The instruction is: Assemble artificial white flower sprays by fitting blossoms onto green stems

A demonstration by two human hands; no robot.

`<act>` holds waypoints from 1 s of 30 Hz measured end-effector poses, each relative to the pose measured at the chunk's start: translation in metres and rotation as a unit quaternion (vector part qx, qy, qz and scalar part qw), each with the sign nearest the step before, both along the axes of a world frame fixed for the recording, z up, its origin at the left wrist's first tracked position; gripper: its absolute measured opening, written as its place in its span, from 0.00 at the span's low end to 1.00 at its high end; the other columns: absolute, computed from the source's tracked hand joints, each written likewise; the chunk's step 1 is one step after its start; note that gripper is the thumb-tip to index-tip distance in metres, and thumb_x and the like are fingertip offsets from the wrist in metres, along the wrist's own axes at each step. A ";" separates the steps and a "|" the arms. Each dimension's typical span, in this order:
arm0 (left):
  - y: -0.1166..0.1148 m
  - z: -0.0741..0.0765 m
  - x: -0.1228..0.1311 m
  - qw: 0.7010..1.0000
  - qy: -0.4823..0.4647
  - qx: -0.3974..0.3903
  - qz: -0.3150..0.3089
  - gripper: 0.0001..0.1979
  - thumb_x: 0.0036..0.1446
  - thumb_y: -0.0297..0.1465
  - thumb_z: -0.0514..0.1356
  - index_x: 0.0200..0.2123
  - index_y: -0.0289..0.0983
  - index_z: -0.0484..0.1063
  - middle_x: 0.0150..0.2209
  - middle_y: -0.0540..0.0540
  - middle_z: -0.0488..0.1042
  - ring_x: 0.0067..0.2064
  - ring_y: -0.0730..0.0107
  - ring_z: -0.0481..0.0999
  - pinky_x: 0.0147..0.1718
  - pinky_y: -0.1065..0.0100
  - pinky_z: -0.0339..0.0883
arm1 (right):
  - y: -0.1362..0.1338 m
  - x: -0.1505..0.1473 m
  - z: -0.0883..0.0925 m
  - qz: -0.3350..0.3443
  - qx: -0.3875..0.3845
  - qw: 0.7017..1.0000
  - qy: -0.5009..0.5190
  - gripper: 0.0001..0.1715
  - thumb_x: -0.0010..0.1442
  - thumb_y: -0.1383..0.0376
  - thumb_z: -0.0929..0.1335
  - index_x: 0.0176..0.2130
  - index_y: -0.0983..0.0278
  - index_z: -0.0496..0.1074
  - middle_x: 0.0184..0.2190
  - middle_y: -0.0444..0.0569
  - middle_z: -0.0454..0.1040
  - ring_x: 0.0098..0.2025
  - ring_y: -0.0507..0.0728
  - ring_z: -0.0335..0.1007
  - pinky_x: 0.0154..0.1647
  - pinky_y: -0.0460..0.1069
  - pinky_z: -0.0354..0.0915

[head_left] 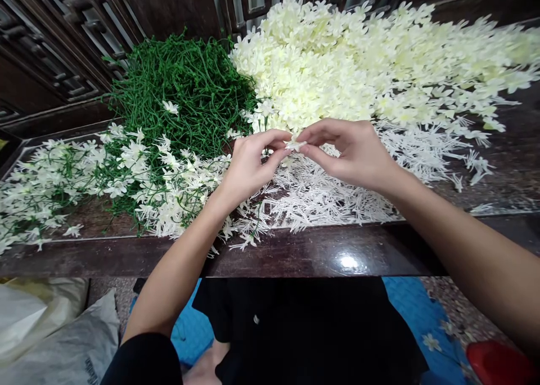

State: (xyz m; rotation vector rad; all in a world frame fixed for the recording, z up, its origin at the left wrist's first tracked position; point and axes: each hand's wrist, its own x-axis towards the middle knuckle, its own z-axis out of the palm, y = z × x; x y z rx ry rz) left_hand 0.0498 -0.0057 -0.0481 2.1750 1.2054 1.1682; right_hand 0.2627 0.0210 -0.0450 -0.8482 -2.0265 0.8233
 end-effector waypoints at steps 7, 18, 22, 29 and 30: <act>0.000 0.001 0.000 0.999 0.010 0.040 -0.004 0.08 0.63 0.33 0.66 0.43 0.36 0.80 0.37 0.47 0.85 0.38 0.70 0.83 0.42 0.68 0.76 | 0.000 0.000 0.000 0.009 0.006 1.000 0.018 0.05 0.63 0.64 0.73 0.39 0.58 0.82 0.37 0.49 0.84 0.39 0.62 0.82 0.45 0.62 0.80; -0.002 0.001 0.003 0.999 -0.033 -0.022 -0.004 0.14 0.66 0.44 0.65 0.40 0.38 0.80 0.35 0.48 0.85 0.37 0.71 0.83 0.40 0.69 0.78 | -0.001 -0.001 0.002 0.057 -0.005 0.998 0.018 0.08 0.61 0.58 0.75 0.39 0.58 0.84 0.35 0.47 0.85 0.34 0.60 0.79 0.36 0.59 0.77; -0.001 0.003 0.004 0.997 -0.063 -0.036 -0.018 0.15 0.64 0.44 0.67 0.39 0.37 0.80 0.34 0.48 0.84 0.36 0.72 0.83 0.41 0.69 0.79 | -0.002 -0.002 0.003 0.046 -0.006 0.999 0.018 0.06 0.62 0.58 0.75 0.38 0.57 0.84 0.34 0.46 0.85 0.34 0.59 0.79 0.37 0.58 0.76; 0.001 0.001 0.002 0.990 -0.092 -0.100 -0.038 0.12 0.61 0.40 0.69 0.40 0.36 0.82 0.36 0.47 0.85 0.37 0.71 0.83 0.38 0.71 0.79 | -0.003 -0.002 0.003 0.042 -0.021 0.999 0.015 0.09 0.63 0.56 0.74 0.35 0.57 0.82 0.33 0.47 0.83 0.35 0.60 0.79 0.39 0.58 0.76; 0.001 0.001 0.002 0.990 -0.095 -0.101 -0.037 0.10 0.60 0.38 0.69 0.39 0.37 0.82 0.36 0.47 0.85 0.37 0.71 0.83 0.38 0.71 0.79 | -0.003 -0.002 0.003 0.039 -0.022 0.999 0.018 0.09 0.63 0.55 0.73 0.34 0.56 0.81 0.33 0.47 0.83 0.35 0.60 0.78 0.39 0.59 0.76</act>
